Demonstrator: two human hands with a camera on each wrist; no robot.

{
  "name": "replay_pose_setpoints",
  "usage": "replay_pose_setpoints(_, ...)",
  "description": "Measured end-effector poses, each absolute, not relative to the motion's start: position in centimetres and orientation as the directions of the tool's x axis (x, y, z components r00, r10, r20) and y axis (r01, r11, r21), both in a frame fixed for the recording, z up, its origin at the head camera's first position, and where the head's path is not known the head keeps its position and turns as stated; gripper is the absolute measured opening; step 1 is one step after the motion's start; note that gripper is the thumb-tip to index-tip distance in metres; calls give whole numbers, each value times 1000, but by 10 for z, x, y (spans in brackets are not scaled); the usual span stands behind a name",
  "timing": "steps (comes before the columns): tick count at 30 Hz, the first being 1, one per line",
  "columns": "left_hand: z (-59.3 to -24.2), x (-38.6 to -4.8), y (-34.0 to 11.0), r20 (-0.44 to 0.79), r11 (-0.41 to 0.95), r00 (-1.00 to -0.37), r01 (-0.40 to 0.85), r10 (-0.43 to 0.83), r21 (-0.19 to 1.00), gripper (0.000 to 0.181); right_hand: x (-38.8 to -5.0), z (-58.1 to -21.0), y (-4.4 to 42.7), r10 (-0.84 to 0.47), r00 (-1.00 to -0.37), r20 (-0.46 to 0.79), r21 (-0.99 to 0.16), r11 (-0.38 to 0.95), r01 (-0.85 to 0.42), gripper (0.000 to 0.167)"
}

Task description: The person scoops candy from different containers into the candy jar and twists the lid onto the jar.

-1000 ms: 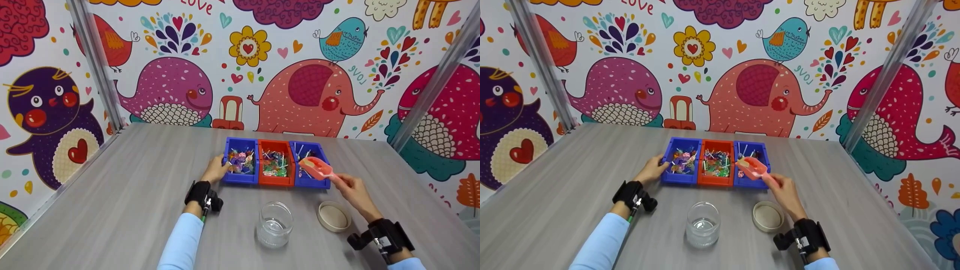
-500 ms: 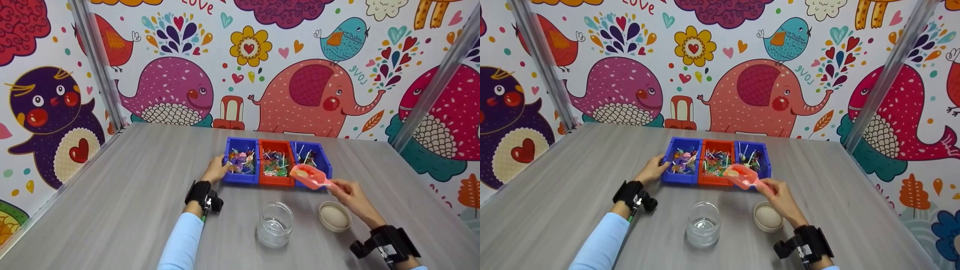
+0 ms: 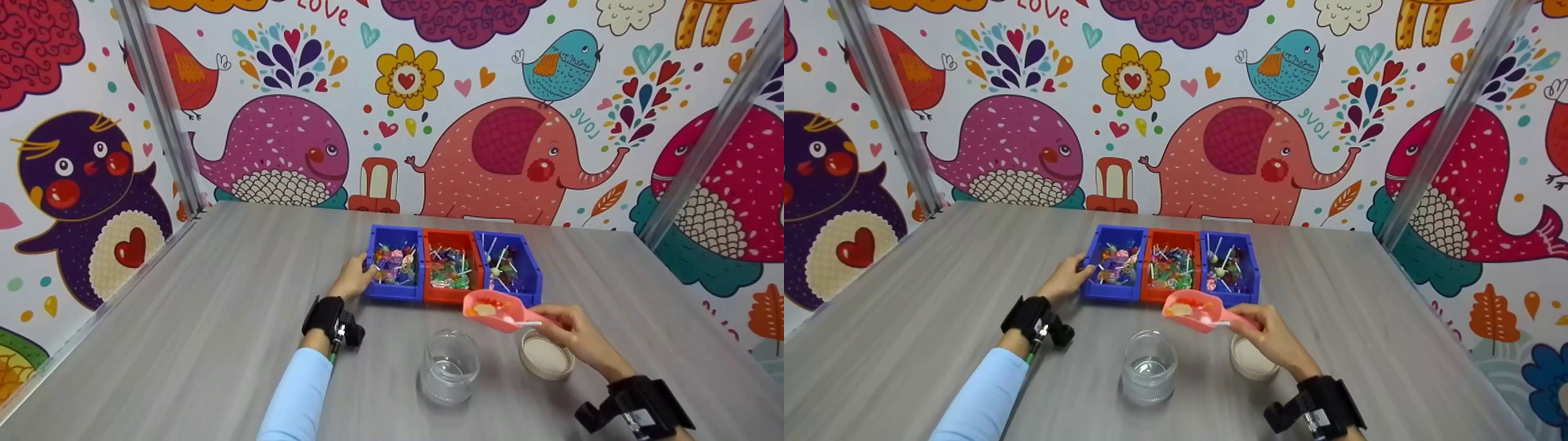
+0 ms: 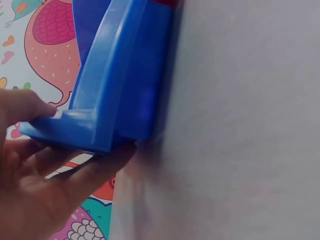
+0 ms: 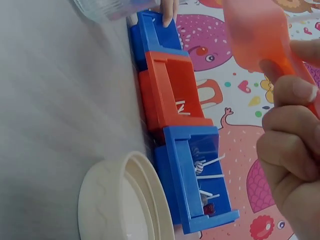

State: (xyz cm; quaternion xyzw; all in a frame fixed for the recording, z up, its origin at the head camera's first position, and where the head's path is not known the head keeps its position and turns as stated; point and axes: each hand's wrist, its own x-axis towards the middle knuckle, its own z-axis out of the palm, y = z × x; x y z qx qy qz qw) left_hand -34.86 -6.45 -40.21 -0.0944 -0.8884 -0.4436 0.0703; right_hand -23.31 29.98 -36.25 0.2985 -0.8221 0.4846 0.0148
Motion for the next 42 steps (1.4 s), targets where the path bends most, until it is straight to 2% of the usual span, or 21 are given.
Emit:
replay_pose_setpoints(4,-402,-349,-65,234,588,-967,249,103,769,29,-231,-360,298,-527,-801,285,-802,327,-500,22)
replay_pose_setpoints(11,-403,-350,-64,218,585,-971,235,100,776,33,-230,-359,296,-621,-742,253,-819,271,-505,24)
replay_pose_setpoints(18,-404,-349,-64,219,585,-971,234,96,777,33,-229,-358,290,-669,-714,209,-807,293,-512,21)
replay_pose_setpoints(26,-404,-350,-65,207,577,-974,221,92,786,32,-225,-350,284,-675,-730,108,-803,374,-464,19)
replay_pose_setpoints(42,-404,-350,-65,158,579,-982,188,103,793,43,-220,-325,268,-693,-717,78,-711,466,-527,11)
